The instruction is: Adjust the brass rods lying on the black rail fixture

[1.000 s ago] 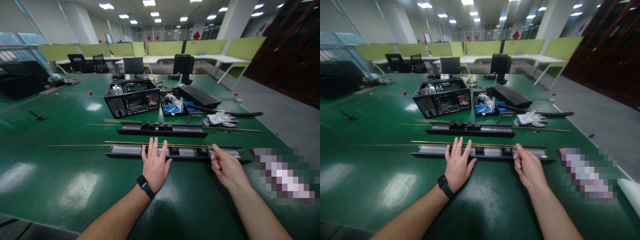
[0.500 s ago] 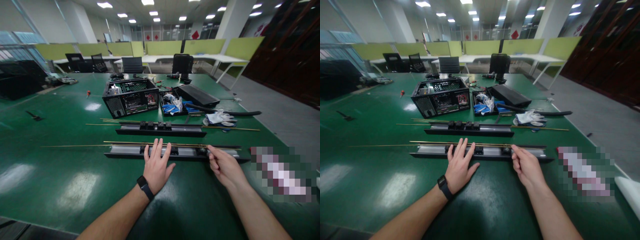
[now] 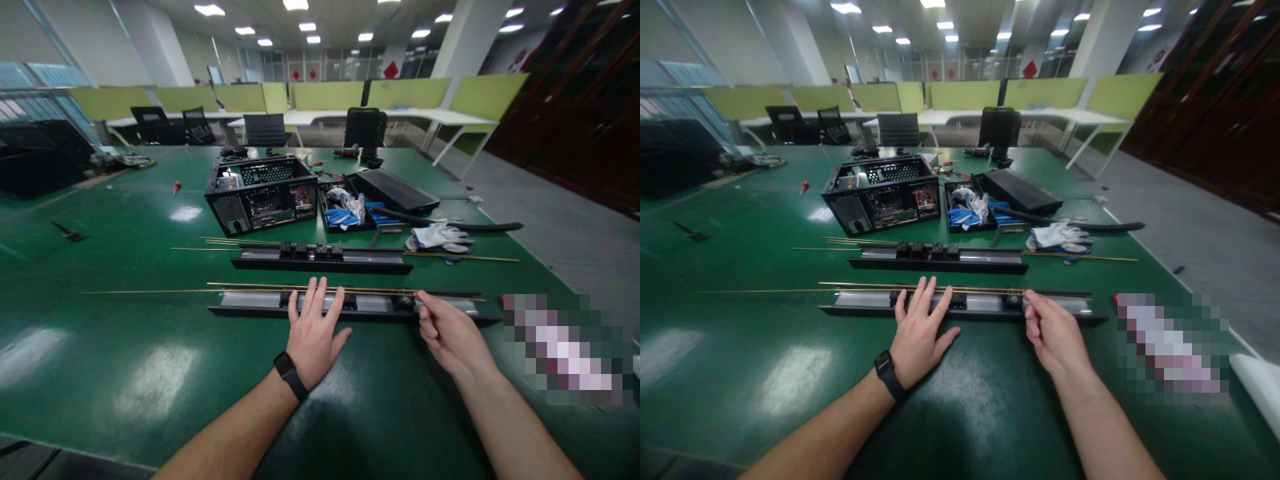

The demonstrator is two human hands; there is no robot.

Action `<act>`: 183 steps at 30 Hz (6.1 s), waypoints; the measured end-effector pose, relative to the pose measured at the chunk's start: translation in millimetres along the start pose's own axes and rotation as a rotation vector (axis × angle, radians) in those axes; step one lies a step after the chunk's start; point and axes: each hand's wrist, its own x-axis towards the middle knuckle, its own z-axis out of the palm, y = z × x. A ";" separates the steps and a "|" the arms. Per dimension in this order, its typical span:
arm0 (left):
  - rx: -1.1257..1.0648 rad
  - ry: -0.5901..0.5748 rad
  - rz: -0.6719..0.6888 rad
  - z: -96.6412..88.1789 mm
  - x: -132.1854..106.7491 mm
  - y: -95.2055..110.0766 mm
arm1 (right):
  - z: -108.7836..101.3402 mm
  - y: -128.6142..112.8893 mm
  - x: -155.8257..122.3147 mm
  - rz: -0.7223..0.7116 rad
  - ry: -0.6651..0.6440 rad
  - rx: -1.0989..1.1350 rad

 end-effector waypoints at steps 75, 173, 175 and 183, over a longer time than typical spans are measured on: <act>-0.022 -0.006 0.039 -2.2 -0.2 2.0 | 1.1 -0.5 -0.3 -0.015 0.007 -0.034; -0.025 -0.010 0.052 -1.8 -1.1 2.0 | 3.0 -2.2 -1.5 -0.013 0.044 0.010; -0.023 -0.008 0.053 -1.9 -1.0 2.1 | 2.7 -1.9 -1.2 -0.012 0.053 0.020; -0.015 -0.013 0.054 -1.8 -0.6 2.5 | 0.3 0.3 0.2 -0.015 0.026 -0.023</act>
